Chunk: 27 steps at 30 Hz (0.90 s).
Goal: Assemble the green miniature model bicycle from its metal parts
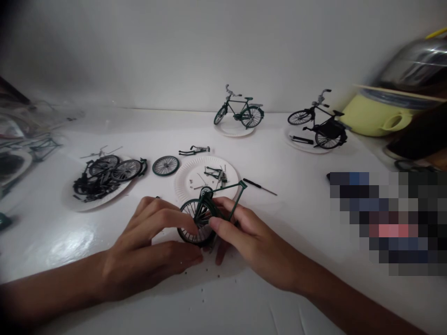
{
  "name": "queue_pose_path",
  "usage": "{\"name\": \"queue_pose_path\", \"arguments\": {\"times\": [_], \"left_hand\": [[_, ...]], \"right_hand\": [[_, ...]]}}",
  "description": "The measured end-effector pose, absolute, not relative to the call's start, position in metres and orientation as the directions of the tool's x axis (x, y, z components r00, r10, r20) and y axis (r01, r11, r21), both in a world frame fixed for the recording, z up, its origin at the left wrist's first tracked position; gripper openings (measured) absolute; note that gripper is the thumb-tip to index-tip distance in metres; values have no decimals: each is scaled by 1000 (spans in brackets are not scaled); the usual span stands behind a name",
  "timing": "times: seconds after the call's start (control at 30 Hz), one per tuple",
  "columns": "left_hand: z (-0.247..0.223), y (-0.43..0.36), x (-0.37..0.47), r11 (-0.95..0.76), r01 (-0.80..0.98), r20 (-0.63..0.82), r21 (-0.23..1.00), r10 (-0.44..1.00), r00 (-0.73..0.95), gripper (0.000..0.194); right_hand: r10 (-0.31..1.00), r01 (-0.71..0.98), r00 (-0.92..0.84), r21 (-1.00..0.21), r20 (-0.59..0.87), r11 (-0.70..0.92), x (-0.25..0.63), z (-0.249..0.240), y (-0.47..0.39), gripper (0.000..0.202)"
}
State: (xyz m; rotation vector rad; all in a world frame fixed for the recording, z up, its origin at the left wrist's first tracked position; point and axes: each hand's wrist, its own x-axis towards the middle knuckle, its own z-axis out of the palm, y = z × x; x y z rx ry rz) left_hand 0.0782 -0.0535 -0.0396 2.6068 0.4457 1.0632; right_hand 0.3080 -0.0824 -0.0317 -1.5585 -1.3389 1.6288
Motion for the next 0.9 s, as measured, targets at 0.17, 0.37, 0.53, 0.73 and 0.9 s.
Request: {"name": "queue_pose_path", "arguments": {"times": [0.17,0.37,0.53,0.73,0.9], "left_hand": [[-41,-54,78,-911,201,612,360,393,686,14],[-45,-53,79,-921,218,639,322,381,668,16],[-42,-52,80,-919,190,626,346,377,683,17],[-41,-52,79,-906,148,612,396,381,694,19],[-42,-52,79,-894,177,587,410,408,699,15]], "right_hand": [[876,243,-199,-888,-439,-390,308,-30,-85,67],[866,203,-247,-897,-434,-392,307,-29,-84,61],[866,233,-222,-886,-449,-400,308,-32,-83,67],[867,252,-235,-889,-439,-382,308,-29,-85,67],[867,278,-217,-880,-448,-385,309,-30,-84,69]]}}
